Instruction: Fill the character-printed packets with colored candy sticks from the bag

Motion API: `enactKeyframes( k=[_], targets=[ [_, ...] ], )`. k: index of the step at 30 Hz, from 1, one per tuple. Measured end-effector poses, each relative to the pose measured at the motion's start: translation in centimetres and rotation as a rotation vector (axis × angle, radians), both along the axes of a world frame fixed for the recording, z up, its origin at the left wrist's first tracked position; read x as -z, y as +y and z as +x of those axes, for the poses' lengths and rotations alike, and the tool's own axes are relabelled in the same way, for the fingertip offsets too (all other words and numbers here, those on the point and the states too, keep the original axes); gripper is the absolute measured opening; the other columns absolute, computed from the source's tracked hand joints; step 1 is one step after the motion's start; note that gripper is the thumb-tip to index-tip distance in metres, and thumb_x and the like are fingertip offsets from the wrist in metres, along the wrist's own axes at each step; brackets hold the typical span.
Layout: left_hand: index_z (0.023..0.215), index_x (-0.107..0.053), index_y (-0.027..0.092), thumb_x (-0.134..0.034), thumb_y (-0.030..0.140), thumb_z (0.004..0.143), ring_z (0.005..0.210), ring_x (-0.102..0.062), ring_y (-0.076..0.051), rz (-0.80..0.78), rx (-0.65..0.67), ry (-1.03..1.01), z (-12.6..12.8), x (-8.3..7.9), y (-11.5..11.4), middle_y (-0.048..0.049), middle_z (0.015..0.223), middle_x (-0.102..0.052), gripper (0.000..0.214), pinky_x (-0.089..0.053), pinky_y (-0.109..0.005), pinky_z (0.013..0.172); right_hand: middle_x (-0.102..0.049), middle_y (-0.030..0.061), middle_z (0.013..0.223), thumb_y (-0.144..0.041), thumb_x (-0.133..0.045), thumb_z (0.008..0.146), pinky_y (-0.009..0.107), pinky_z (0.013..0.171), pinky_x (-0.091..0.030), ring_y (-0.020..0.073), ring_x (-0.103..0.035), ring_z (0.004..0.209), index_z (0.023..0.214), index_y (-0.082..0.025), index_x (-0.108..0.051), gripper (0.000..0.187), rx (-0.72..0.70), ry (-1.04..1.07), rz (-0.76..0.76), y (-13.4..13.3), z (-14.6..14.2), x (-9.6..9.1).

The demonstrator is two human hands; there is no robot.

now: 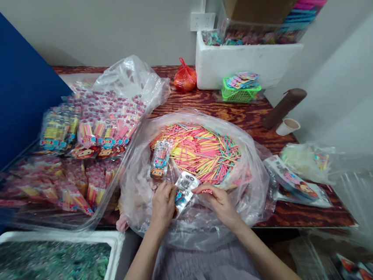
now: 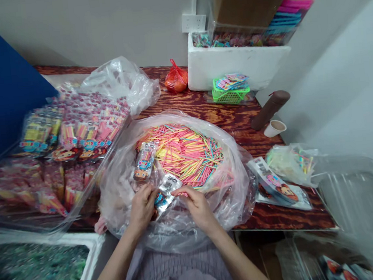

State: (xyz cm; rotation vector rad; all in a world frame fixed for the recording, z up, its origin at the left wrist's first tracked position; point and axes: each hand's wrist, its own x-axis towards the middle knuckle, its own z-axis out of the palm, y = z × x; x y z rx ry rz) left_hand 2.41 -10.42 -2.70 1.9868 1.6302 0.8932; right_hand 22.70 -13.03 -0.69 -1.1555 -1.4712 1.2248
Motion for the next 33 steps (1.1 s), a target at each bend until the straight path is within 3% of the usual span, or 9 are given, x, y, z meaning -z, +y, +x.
enactKeyframes(
  k=[5, 9, 13, 16, 18, 21, 25, 28, 33],
  targets=[
    [0.088, -0.067, 0.021, -0.043, 0.036, 0.093, 0.091, -0.063, -0.022, -0.096, -0.003, -0.098, -0.9, -0.2, 0.4, -0.0062, 0.093, -0.067, 0.029, -0.048, -0.035, 0.083, -0.072, 0.0042, 0.103, -0.028, -0.049, 0.095, 0.034, 0.091, -0.046, 0.0206, -0.065, 0.1, 0.098, -0.025, -0.069, 0.02, -0.011, -0.004, -0.01, 0.0, -0.2, -0.1],
    [0.099, -0.07, 0.02, -0.053, 0.038, 0.088, 0.108, -0.06, -0.023, -0.098, -0.181, -0.442, -1.3, -1.1, 0.4, -0.0069, 0.11, -0.068, 0.027, -0.044, -0.038, 0.098, -0.072, 0.0037, 0.101, -0.027, -0.049, 0.094, 0.033, 0.09, -0.046, 0.0201, -0.065, 0.098, 0.097, -0.025, -0.069, 0.02, -0.015, -0.001, -0.019, -0.1, -0.5, -0.3],
    [0.093, -0.069, 0.017, -0.068, 0.038, 0.078, 0.083, -0.064, -0.016, -0.21, -0.346, -1.004, -1.4, -3.1, 0.8, -0.0041, 0.093, -0.071, 0.026, -0.051, -0.028, 0.077, -0.072, 0.0034, 0.1, -0.026, -0.049, 0.094, 0.032, 0.088, -0.046, 0.0201, -0.065, 0.097, 0.098, -0.025, -0.069, 0.02, -0.015, -0.019, -0.026, -0.1, -0.6, -0.4],
    [0.078, -0.064, 0.016, -0.076, 0.037, 0.07, 0.057, -0.056, -0.008, -0.252, -0.384, -1.217, -1.2, -4.2, 0.9, 0.0035, 0.069, -0.064, 0.025, -0.045, -0.018, 0.057, -0.072, 0.0031, 0.099, -0.024, -0.049, 0.093, 0.031, 0.087, -0.046, 0.0202, -0.065, 0.097, 0.097, -0.025, -0.07, 0.021, -0.015, -0.025, -0.023, -0.1, -0.8, -0.5],
    [0.07, -0.058, 0.017, -0.074, 0.04, 0.071, 0.049, -0.049, -0.006, -0.257, -0.392, -1.216, -1.2, -4.3, 0.7, 0.0066, 0.058, -0.055, 0.028, -0.04, -0.016, 0.05, -0.072, 0.0031, 0.099, -0.023, -0.05, 0.093, 0.032, 0.087, -0.046, 0.0203, -0.065, 0.097, 0.097, -0.025, -0.07, 0.021, -0.016, -0.02, -0.014, -0.1, -0.9, -0.5],
    [0.067, -0.054, 0.018, -0.065, 0.045, 0.079, 0.047, -0.044, -0.007, -0.305, -0.346, -1.044, -1.1, -3.8, 0.2, 0.0074, 0.054, -0.047, 0.031, -0.036, -0.017, 0.046, -0.073, 0.0035, 0.099, -0.023, -0.05, 0.093, 0.032, 0.088, -0.046, 0.0204, -0.065, 0.097, 0.097, -0.024, -0.07, 0.021, -0.017, -0.015, -0.007, -0.2, -1.0, -0.4],
    [0.077, -0.06, 0.018, -0.063, 0.037, 0.08, 0.058, -0.049, -0.009, -0.317, -0.229, -0.796, -1.2, -2.9, -0.2, 0.0053, 0.064, -0.053, 0.02, -0.04, -0.017, 0.053, -0.072, 0.0038, 0.099, -0.023, -0.051, 0.093, 0.032, 0.088, -0.046, 0.0201, -0.065, 0.096, 0.098, -0.024, -0.07, 0.02, -0.018, -0.019, -0.005, -0.2, -1.1, -0.4],
    [0.083, -0.061, 0.017, -0.066, 0.035, 0.077, 0.061, -0.052, -0.009, -0.273, -0.31, -0.822, -1.5, -2.6, -0.3, 0.0046, 0.069, -0.058, 0.02, -0.042, -0.017, 0.056, -0.072, 0.0034, 0.099, -0.023, -0.051, 0.093, 0.031, 0.087, -0.046, 0.02, -0.065, 0.096, 0.098, -0.025, -0.07, 0.02, -0.021, -0.006, -0.003, -0.3, -1.2, -0.6],
    [0.082, -0.066, 0.017, -0.064, 0.043, 0.078, 0.044, -0.044, -0.007, -0.243, -0.455, -0.774, -2.2, -2.7, -0.7, 0.0065, 0.058, -0.054, 0.026, -0.036, -0.018, 0.043, -0.072, 0.0029, 0.097, -0.022, -0.05, 0.093, 0.031, 0.087, -0.045, 0.0195, -0.065, 0.095, 0.096, -0.025, -0.07, 0.02, -0.026, -0.009, -0.017, -0.2, -1.4, -0.8]
  ],
)
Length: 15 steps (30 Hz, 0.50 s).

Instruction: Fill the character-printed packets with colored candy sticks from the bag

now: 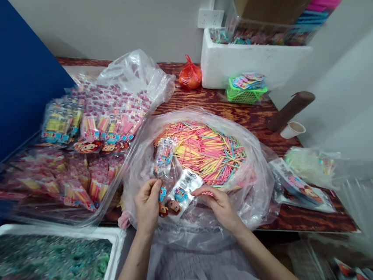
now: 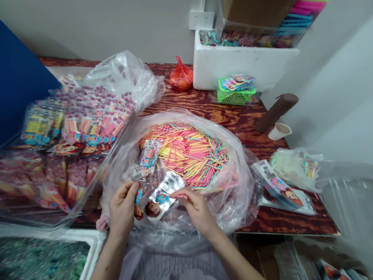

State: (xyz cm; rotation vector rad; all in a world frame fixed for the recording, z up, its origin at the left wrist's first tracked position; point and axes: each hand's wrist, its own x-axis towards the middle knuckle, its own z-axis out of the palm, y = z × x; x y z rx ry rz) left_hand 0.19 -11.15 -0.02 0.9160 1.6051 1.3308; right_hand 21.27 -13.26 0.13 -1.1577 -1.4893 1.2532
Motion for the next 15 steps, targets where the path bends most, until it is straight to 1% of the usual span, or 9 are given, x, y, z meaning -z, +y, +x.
enactKeyframes(
  k=[2, 3, 5, 7, 9, 11, 13, 15],
  targets=[
    [0.087, -0.07, 0.017, -0.062, 0.044, 0.08, 0.045, -0.049, -0.009, 0.022, 0.052, 0.044, 0.1, 0.0, -0.1, 0.0041, 0.061, -0.06, 0.029, -0.038, -0.019, 0.043, -0.071, 0.0029, 0.094, -0.024, -0.05, 0.093, 0.03, 0.085, -0.045, 0.0191, -0.064, 0.092, 0.095, -0.023, -0.069, 0.02, -0.012, -0.016, -0.019, 0.5, 0.0, 0.1],
    [0.089, -0.072, 0.017, -0.061, 0.043, 0.081, 0.052, -0.054, -0.011, 0.055, 0.101, 0.066, 0.2, 0.1, -0.1, 0.0017, 0.067, -0.065, 0.029, -0.042, -0.02, 0.047, -0.07, 0.0028, 0.091, -0.025, -0.05, 0.093, 0.03, 0.083, -0.045, 0.019, -0.064, 0.09, 0.093, -0.023, -0.069, 0.019, -0.016, -0.02, -0.033, 0.9, 0.0, 0.2],
    [0.089, -0.073, 0.017, -0.06, 0.039, 0.084, 0.07, -0.063, -0.016, 0.149, 0.213, 0.117, 0.6, 0.3, 0.0, -0.0027, 0.081, -0.07, 0.026, -0.049, -0.023, 0.062, -0.068, 0.0023, 0.085, -0.028, -0.05, 0.093, 0.029, 0.078, -0.046, 0.0188, -0.064, 0.084, 0.09, -0.021, -0.067, 0.018, -0.011, -0.025, -0.059, 2.1, 0.0, 0.1],
    [0.088, -0.074, 0.018, -0.058, 0.035, 0.086, 0.082, -0.064, -0.018, 0.219, 0.295, 0.169, 1.0, 0.5, 0.2, -0.0043, 0.087, -0.07, 0.023, -0.049, -0.025, 0.074, -0.067, 0.0018, 0.082, -0.03, -0.052, 0.092, 0.029, 0.076, -0.046, 0.0187, -0.064, 0.081, 0.089, -0.021, -0.065, 0.016, 0.004, -0.039, -0.057, 3.6, 0.0, -0.3],
    [0.089, -0.074, 0.018, -0.058, 0.032, 0.087, 0.084, -0.064, -0.018, 0.251, 0.322, 0.205, 1.2, 0.6, 0.4, -0.0046, 0.086, -0.07, 0.022, -0.049, -0.026, 0.078, -0.067, 0.002, 0.082, -0.031, -0.053, 0.091, 0.029, 0.077, -0.046, 0.019, -0.063, 0.082, 0.09, -0.021, -0.065, 0.016, 0.006, -0.059, -0.015, 5.0, 0.0, -1.1],
    [0.091, -0.074, 0.018, -0.057, 0.032, 0.087, 0.084, -0.065, -0.018, 0.255, 0.322, 0.21, 1.2, 0.7, 0.5, -0.0051, 0.086, -0.07, 0.022, -0.049, -0.027, 0.077, -0.067, 0.0025, 0.084, -0.03, -0.052, 0.091, 0.03, 0.079, -0.045, 0.0193, -0.063, 0.084, 0.089, -0.021, -0.066, 0.016, 0.001, -0.064, 0.031, 6.0, -0.2, -2.1],
    [0.091, -0.074, 0.017, -0.057, 0.032, 0.088, 0.085, -0.065, -0.019, 0.256, 0.315, 0.206, 1.0, 0.8, 0.5, -0.0058, 0.087, -0.071, 0.023, -0.05, -0.027, 0.077, -0.068, 0.003, 0.085, -0.029, -0.053, 0.09, 0.031, 0.079, -0.045, 0.0195, -0.063, 0.084, 0.087, -0.021, -0.066, 0.016, 0.005, -0.051, 0.043, 6.6, -0.5, -2.8],
    [0.091, -0.074, 0.017, -0.056, 0.032, 0.088, 0.087, -0.066, -0.019, 0.258, 0.308, 0.209, 0.7, 1.1, 0.5, -0.0062, 0.089, -0.072, 0.024, -0.05, -0.028, 0.078, -0.068, 0.0032, 0.084, -0.029, -0.053, 0.089, 0.031, 0.078, -0.046, 0.0195, -0.063, 0.084, 0.087, -0.021, -0.067, 0.016, 0.013, -0.028, 0.024, 6.7, -0.9, -3.1]
  ],
)
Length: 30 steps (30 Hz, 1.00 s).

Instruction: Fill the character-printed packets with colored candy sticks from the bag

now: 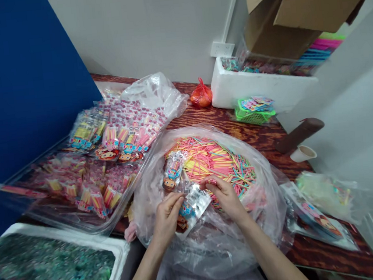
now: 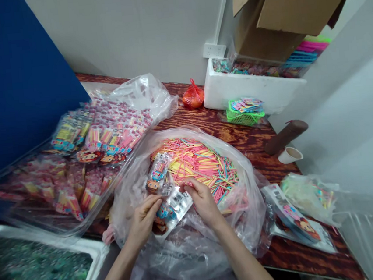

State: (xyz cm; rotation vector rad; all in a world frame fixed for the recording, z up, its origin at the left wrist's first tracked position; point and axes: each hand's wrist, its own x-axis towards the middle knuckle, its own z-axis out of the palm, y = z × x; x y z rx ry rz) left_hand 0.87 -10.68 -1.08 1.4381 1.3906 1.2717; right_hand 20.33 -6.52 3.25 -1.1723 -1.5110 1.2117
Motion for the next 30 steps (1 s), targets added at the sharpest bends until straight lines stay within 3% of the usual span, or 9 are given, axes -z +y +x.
enactKeyframes(
  k=[7, 10, 13, 17, 21, 25, 30],
  targets=[
    [0.096, -0.075, 0.02, -0.054, 0.033, 0.09, 0.088, -0.066, -0.019, -0.032, 0.074, 0.03, -0.1, 0.3, -0.5, -0.0057, 0.093, -0.072, 0.025, -0.051, -0.028, 0.077, -0.069, 0.0021, 0.075, -0.029, -0.063, 0.081, 0.032, 0.073, -0.048, 0.0197, -0.064, 0.075, 0.084, -0.019, -0.068, 0.012, 0.054, 0.074, -0.094, 1.9, -0.7, -0.1],
    [0.096, -0.075, 0.02, -0.054, 0.033, 0.091, 0.087, -0.066, -0.019, -0.03, 0.115, 0.035, 0.2, 0.2, -0.4, -0.006, 0.094, -0.073, 0.026, -0.051, -0.027, 0.076, -0.071, 0.0012, 0.075, -0.031, -0.068, 0.078, 0.035, 0.079, -0.05, 0.0198, -0.067, 0.075, 0.084, -0.02, -0.066, 0.013, 0.099, 0.344, -0.122, 3.2, -1.4, -1.4],
    [0.096, -0.075, 0.019, -0.054, 0.032, 0.09, 0.088, -0.066, -0.019, -0.023, 0.106, -0.005, 0.6, 0.2, -0.2, -0.0062, 0.094, -0.073, 0.025, -0.05, -0.027, 0.078, -0.073, 0.0016, 0.08, -0.032, -0.072, 0.077, 0.04, 0.088, -0.051, 0.0215, -0.07, 0.083, 0.085, -0.022, -0.065, 0.015, 0.058, 0.707, -0.25, 3.7, -2.6, -2.7],
    [0.095, -0.074, 0.018, -0.055, 0.034, 0.09, 0.086, -0.065, -0.018, -0.052, 0.041, -0.079, 0.9, 0.1, -0.1, -0.0055, 0.091, -0.072, 0.026, -0.049, -0.026, 0.077, -0.075, 0.0016, 0.083, -0.028, -0.075, 0.074, 0.041, 0.092, -0.051, 0.0221, -0.071, 0.088, 0.086, -0.022, -0.065, 0.017, 0.04, 0.875, -0.429, 2.8, -4.0, -2.7],
    [0.095, -0.074, 0.018, -0.053, 0.035, 0.091, 0.083, -0.064, -0.018, -0.04, 0.033, -0.059, 0.7, -0.1, -0.3, -0.0053, 0.088, -0.07, 0.027, -0.049, -0.026, 0.074, -0.075, 0.0036, 0.08, -0.032, -0.076, 0.073, 0.042, 0.091, -0.05, 0.0246, -0.071, 0.09, 0.084, -0.021, -0.066, 0.019, 0.099, 0.786, -0.42, 1.5, -4.4, -2.0],
    [0.103, -0.071, 0.019, -0.049, 0.029, 0.094, 0.087, -0.063, -0.018, 0.056, 0.098, 0.106, 0.5, -0.2, -0.4, -0.0073, 0.092, -0.068, 0.026, -0.048, -0.028, 0.077, -0.076, 0.0062, 0.085, -0.038, -0.07, 0.077, 0.043, 0.092, -0.046, 0.0263, -0.068, 0.094, 0.084, -0.02, -0.066, 0.02, 0.18, 0.497, -0.306, 0.6, -4.2, -2.1],
    [0.115, -0.066, 0.022, -0.043, 0.021, 0.096, 0.089, -0.06, -0.02, 0.236, 0.142, 0.325, 0.3, -0.5, -0.1, -0.0084, 0.095, -0.066, 0.03, -0.047, -0.031, 0.077, -0.076, 0.0076, 0.093, -0.045, -0.07, 0.076, 0.038, 0.088, -0.044, 0.0252, -0.065, 0.091, 0.083, -0.018, -0.069, 0.027, 0.056, 0.292, -0.289, 0.8, -3.8, -3.1]
  ],
)
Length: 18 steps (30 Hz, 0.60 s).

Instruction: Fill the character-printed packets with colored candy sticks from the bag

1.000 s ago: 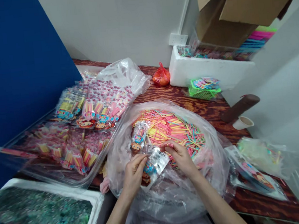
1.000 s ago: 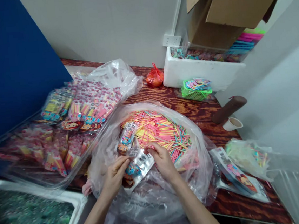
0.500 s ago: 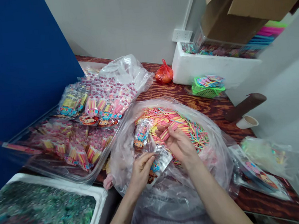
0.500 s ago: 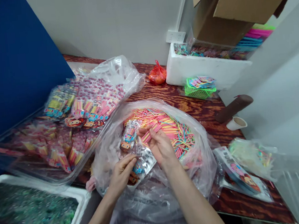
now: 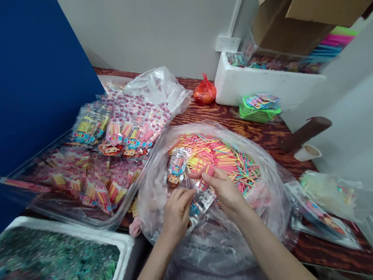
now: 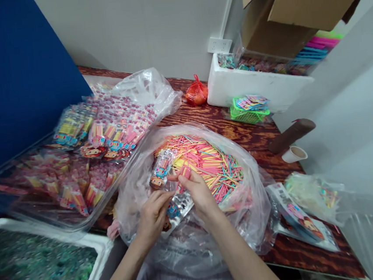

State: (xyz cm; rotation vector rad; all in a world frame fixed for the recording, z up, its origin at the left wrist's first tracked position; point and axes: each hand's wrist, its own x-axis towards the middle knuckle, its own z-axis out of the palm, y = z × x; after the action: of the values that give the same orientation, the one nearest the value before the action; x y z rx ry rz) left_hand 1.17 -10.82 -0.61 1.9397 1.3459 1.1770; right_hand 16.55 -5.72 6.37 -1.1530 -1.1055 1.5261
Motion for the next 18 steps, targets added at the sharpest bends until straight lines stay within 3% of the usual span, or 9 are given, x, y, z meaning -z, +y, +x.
enactKeyframes(
  k=[5, 11, 18],
  targets=[
    [0.115, -0.065, 0.02, -0.043, 0.017, 0.095, 0.086, -0.059, -0.019, 0.092, 0.012, 0.106, -0.4, -0.3, 0.1, -0.008, 0.094, -0.066, 0.03, -0.047, -0.03, 0.074, -0.075, 0.0069, 0.086, -0.052, -0.07, 0.073, 0.038, 0.087, -0.043, 0.0252, -0.065, 0.087, 0.073, -0.017, -0.07, 0.034, -0.126, -0.054, -0.02, 0.7, 0.4, -1.7],
    [0.115, -0.065, 0.02, -0.042, 0.016, 0.095, 0.085, -0.059, -0.019, 0.13, 0.014, 0.191, -0.5, -0.2, 0.2, -0.0082, 0.095, -0.066, 0.031, -0.047, -0.03, 0.073, -0.074, 0.0047, 0.078, -0.052, -0.072, 0.071, 0.037, 0.08, -0.045, 0.0255, -0.067, 0.082, 0.075, -0.019, -0.063, 0.034, -0.127, -0.109, -0.03, 1.0, 0.6, -2.6],
    [0.112, -0.068, 0.021, -0.042, 0.021, 0.096, 0.087, -0.061, -0.019, 0.01, -0.001, -0.031, 0.0, -0.7, 0.4, -0.0086, 0.093, -0.067, 0.03, -0.048, -0.031, 0.075, -0.075, 0.0065, 0.08, -0.05, -0.071, 0.073, 0.039, 0.086, -0.044, 0.0279, -0.068, 0.09, 0.078, -0.018, -0.064, 0.033, -0.048, 0.013, -0.065, 1.2, 0.2, -1.8]
  ],
)
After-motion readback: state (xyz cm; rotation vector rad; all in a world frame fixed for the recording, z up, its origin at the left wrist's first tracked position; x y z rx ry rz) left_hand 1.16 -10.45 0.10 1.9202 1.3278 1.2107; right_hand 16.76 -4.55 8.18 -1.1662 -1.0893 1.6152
